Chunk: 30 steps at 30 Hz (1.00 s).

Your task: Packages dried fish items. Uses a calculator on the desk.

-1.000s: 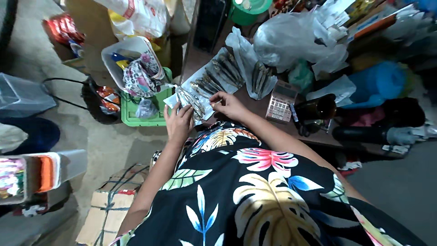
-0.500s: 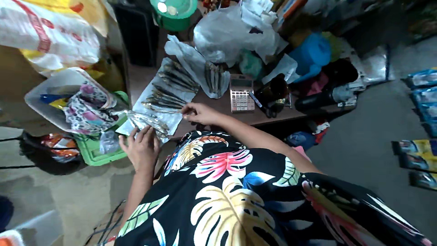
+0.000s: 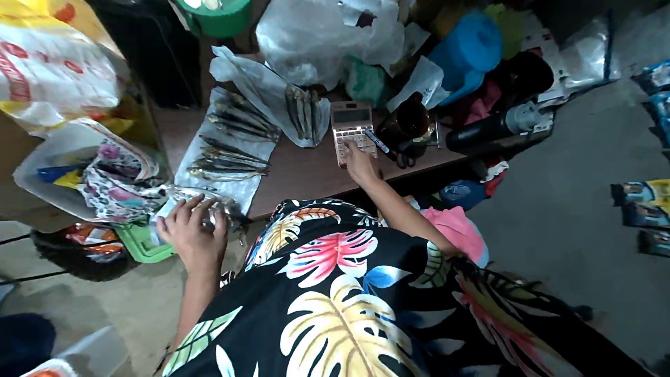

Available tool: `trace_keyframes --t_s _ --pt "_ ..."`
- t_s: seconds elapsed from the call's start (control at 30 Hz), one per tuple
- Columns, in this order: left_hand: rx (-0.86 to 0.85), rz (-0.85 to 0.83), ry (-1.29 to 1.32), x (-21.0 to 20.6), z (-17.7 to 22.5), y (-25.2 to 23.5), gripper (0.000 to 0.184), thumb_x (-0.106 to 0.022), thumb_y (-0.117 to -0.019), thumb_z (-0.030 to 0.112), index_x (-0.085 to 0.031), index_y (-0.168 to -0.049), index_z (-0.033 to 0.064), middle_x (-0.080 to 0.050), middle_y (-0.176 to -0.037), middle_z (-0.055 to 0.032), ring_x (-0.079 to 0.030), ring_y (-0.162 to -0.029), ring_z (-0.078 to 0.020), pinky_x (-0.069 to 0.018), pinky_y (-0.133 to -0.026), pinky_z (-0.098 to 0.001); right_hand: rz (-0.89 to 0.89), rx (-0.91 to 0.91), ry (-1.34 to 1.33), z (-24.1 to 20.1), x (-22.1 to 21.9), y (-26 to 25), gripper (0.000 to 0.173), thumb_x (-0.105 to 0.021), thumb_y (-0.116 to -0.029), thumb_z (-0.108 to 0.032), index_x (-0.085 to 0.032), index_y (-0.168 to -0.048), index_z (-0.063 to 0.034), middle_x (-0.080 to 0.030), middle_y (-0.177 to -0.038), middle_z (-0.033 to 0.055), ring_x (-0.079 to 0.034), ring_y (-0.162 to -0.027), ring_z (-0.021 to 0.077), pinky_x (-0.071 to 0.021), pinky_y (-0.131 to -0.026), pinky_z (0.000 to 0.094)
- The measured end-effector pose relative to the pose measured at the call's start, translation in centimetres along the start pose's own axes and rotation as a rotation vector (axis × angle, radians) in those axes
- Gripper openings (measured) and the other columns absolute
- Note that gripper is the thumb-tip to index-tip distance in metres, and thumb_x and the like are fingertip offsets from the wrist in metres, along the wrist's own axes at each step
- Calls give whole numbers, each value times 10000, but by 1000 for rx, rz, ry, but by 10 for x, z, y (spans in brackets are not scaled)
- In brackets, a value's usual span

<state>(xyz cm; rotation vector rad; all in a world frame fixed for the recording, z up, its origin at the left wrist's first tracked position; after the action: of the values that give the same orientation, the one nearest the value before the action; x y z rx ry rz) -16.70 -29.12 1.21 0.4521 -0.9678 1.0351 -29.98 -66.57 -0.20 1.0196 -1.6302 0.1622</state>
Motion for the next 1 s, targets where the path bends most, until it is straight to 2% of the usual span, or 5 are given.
trace_keyframes --t_s 0.1,0.43,0.57,0.73,1.0 --pt "-21 -9 -9 -2 14 -7 381 -516 -1007 339 -728 -1203 90 -642 -1362 -159 -481 -1377 -427 -177 -1163 -691 -52 2 103 -1 3 -7 443 -401 -1097 -241 -495 -1529 -272 -737 -1073 210 -712 -988 437 -543 -826 616" --pt "-71 -46 20 -9 34 -9 364 -520 -999 301 -733 -1181 69 -631 -1356 -201 -495 -1345 -452 -215 -1139 -682 104 38 -18 57 15 65 407 -420 -1107 -195 -490 -1502 -126 -705 -874 254 -707 -794 467 -559 -677 609" --pt "-84 -64 27 -9 40 -13 366 -529 -1001 310 -728 -1187 66 -623 -1369 -194 -498 -1350 -434 -210 -1152 -678 8 -83 63 55 6 24 440 -367 -1110 -213 -501 -1529 -222 -741 -962 229 -724 -920 450 -545 -792 622" --pt "-97 -78 35 -7 43 -13 362 -528 -993 288 -727 -1178 49 -618 -1369 -206 -511 -1320 -451 -235 -1131 -678 81 59 79 38 6 39 426 -423 -1092 -190 -529 -1505 -175 -733 -888 234 -722 -831 459 -553 -720 608" --pt "-88 -92 48 -7 36 -1 344 -553 -979 243 -726 -1194 38 -604 -1372 -232 -541 -1241 -487 -262 -1084 -704 -197 -113 97 -26 110 97 445 -362 -1124 -147 -403 -1553 -40 -630 -1318 287 -637 -1212 437 -506 -1001 547"
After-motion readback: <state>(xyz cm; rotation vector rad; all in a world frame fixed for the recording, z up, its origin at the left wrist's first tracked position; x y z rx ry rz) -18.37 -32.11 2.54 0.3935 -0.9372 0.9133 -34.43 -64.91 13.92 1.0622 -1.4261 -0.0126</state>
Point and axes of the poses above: each hand's wrist, its own y-axis away from the middle knuckle, its own x-axis out of the back of the hand, z = x × y, the point moved 5 cm from there along -y, towards the middle knuckle
